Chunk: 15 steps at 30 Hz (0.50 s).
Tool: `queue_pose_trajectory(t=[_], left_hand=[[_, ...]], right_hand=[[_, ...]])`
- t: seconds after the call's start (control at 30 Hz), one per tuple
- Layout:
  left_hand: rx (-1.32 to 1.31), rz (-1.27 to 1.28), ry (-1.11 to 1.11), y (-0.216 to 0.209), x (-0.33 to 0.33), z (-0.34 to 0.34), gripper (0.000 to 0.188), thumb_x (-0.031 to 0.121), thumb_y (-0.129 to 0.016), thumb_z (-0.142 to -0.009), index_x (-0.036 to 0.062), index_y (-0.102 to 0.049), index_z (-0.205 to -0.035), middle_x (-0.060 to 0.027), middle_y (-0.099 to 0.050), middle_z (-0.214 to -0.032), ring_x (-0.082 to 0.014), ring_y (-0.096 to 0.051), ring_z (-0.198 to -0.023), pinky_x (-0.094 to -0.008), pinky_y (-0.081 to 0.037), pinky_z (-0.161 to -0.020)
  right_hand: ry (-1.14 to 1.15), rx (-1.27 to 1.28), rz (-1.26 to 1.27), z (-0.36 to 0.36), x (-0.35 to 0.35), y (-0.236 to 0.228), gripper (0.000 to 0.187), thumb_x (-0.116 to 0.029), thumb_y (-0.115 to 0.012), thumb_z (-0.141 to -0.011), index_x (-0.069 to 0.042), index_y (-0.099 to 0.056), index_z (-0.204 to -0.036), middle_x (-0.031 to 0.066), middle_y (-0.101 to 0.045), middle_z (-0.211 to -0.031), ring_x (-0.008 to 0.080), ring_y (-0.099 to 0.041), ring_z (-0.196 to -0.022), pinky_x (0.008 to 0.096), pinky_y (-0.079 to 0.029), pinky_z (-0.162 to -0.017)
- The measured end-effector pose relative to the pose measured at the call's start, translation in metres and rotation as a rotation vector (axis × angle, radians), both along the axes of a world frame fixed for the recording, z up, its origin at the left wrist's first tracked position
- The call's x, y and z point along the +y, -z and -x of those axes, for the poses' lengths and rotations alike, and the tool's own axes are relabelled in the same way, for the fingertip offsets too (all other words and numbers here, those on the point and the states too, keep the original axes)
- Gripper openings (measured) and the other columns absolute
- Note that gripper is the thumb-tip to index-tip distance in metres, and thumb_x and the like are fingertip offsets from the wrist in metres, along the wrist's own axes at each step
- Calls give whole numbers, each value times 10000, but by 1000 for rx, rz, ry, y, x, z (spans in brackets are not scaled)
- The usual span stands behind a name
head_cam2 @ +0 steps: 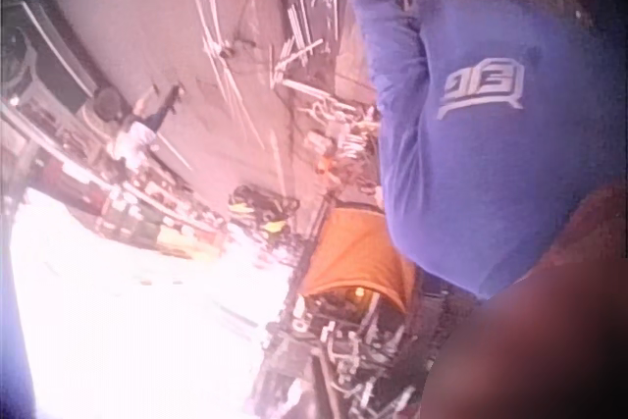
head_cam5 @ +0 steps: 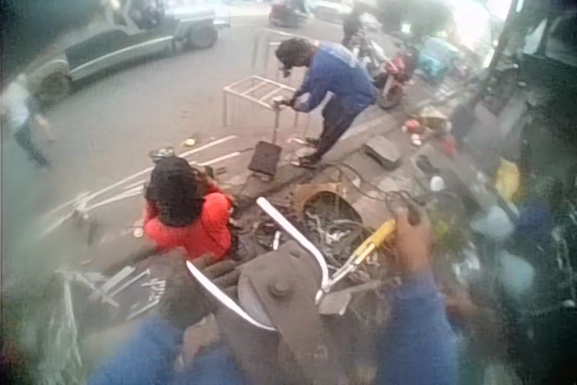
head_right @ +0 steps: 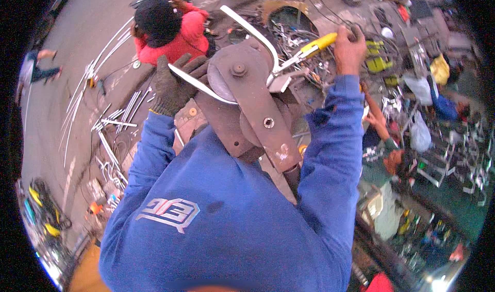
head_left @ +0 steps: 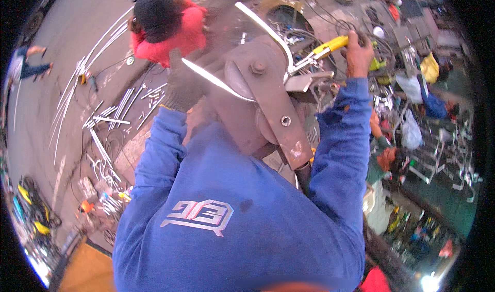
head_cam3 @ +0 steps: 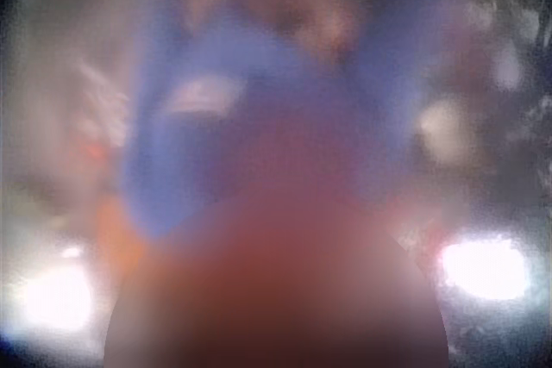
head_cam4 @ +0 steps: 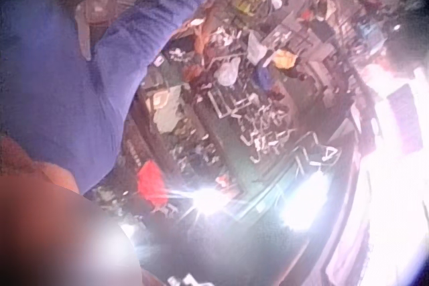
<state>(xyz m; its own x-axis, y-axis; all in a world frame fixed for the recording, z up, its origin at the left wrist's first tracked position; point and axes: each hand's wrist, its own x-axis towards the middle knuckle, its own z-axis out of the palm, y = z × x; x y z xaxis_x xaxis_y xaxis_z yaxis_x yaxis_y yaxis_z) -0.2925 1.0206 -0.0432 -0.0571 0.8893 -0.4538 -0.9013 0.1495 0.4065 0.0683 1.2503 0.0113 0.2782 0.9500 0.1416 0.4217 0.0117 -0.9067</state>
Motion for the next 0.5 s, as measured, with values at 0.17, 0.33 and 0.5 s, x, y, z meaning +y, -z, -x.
queue_pose_trajectory(t=[0.17,0.33,0.5], left_hand=[[471,-478,71,29,13,-4,638,572,-478,-965,29,-445,-1300,-220,-543,-1284,-409,-559,-1181,-541,-490,-997],[177,-133,-200,36,18,-13,324,396,-564,-983,85,-592,-1069,-77,-648,-1033,-250,-644,-951,-424,-570,-849],[1216,-178,-274,50,26,-14,222,307,-580,-970,87,-613,-969,-14,-585,-833,-145,-579,-756,-329,-528,-689]], right_hand=[[-185,-834,75,-8,18,-36,587,-531,-585,-839,-21,-704,-1103,249,-692,-1051,387,-670,-1003,432,-521,-902],[-279,-1290,231,13,35,-57,550,-534,-528,-861,-52,-721,-1041,227,-698,-1050,397,-676,-969,479,-530,-883],[-212,-1427,348,43,27,-65,484,-491,-559,-852,-65,-717,-1021,220,-706,-1013,402,-687,-932,498,-552,-837]])
